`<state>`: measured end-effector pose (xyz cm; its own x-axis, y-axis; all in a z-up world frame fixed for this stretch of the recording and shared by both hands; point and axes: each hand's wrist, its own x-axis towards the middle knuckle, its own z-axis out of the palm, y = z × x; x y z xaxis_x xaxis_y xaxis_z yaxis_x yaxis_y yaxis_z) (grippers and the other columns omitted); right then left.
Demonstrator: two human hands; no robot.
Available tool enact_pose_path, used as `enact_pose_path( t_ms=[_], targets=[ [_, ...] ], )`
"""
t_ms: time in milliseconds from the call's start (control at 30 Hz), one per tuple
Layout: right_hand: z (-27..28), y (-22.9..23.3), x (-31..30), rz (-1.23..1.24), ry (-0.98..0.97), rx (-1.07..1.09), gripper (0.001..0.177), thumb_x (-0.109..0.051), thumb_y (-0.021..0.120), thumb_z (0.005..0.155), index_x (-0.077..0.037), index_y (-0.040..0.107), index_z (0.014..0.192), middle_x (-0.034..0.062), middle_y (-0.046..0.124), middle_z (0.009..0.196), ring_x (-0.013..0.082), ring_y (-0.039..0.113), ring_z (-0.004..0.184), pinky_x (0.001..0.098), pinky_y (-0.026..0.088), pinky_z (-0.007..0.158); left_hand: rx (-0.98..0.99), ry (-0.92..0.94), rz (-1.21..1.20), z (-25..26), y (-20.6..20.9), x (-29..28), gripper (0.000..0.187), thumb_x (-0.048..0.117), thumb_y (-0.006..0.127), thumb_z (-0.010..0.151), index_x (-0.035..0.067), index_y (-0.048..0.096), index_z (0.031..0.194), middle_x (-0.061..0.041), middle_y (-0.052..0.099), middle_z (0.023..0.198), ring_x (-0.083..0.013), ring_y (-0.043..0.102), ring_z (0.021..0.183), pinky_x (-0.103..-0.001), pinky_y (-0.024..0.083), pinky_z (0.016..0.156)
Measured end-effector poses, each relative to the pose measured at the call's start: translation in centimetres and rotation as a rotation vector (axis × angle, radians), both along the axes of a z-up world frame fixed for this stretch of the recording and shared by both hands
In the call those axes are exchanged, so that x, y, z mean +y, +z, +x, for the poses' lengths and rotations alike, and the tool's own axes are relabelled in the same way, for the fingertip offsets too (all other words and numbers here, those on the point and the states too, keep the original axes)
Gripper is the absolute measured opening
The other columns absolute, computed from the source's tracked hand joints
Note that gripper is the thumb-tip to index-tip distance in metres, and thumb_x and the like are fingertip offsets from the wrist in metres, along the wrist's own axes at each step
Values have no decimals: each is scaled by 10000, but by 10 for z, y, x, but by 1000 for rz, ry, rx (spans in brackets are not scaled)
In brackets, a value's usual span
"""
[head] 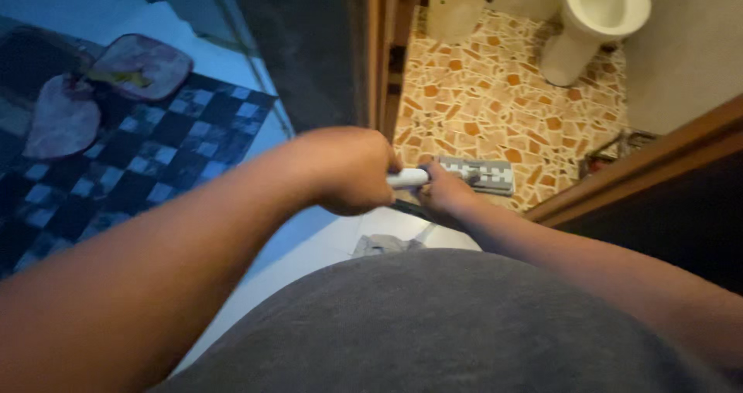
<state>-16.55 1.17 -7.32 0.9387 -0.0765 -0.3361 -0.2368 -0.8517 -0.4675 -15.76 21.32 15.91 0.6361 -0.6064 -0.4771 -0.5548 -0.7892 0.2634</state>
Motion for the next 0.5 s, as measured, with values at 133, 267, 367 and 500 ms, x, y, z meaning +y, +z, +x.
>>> enact_pose_path(
  t_ms=[133,267,367,500],
  targets=[
    [-7,-5,-67,616,-631,163,308,-297,541,960,-209,538,1255,57,609,1004,291,667,887,506,551,792,-10,6,5,16,-28,-82,370,173,606,861,245,762,1189,-130,753,1095,-333,722,1003,-463,554,892],
    [-10,-2,-129,1084,-1065,324,415,-499,396,1003,-149,572,1140,67,636,929,253,675,737,480,535,669,-73,-106,-24,34,-62,-162,319,296,637,913,112,753,1145,-183,720,1133,-362,697,1054,-486,556,898],
    [8,-6,-165,1596,-982,414,488,-570,400,965,-130,596,1043,77,664,879,261,669,637,483,560,598,-7,-94,-41,32,-89,-213,558,463,644,945,57,570,1320,-186,701,1172,-367,679,1094,-497,518,943],
    [9,10,-195,1768,-1135,336,361,-402,437,1030,-77,567,1118,103,669,912,261,684,652,440,594,601,10,-250,-73,41,-104,-260,579,483,553,999,-9,597,1300,-252,682,1179,-411,667,1084,-505,514,934]
  ],
)
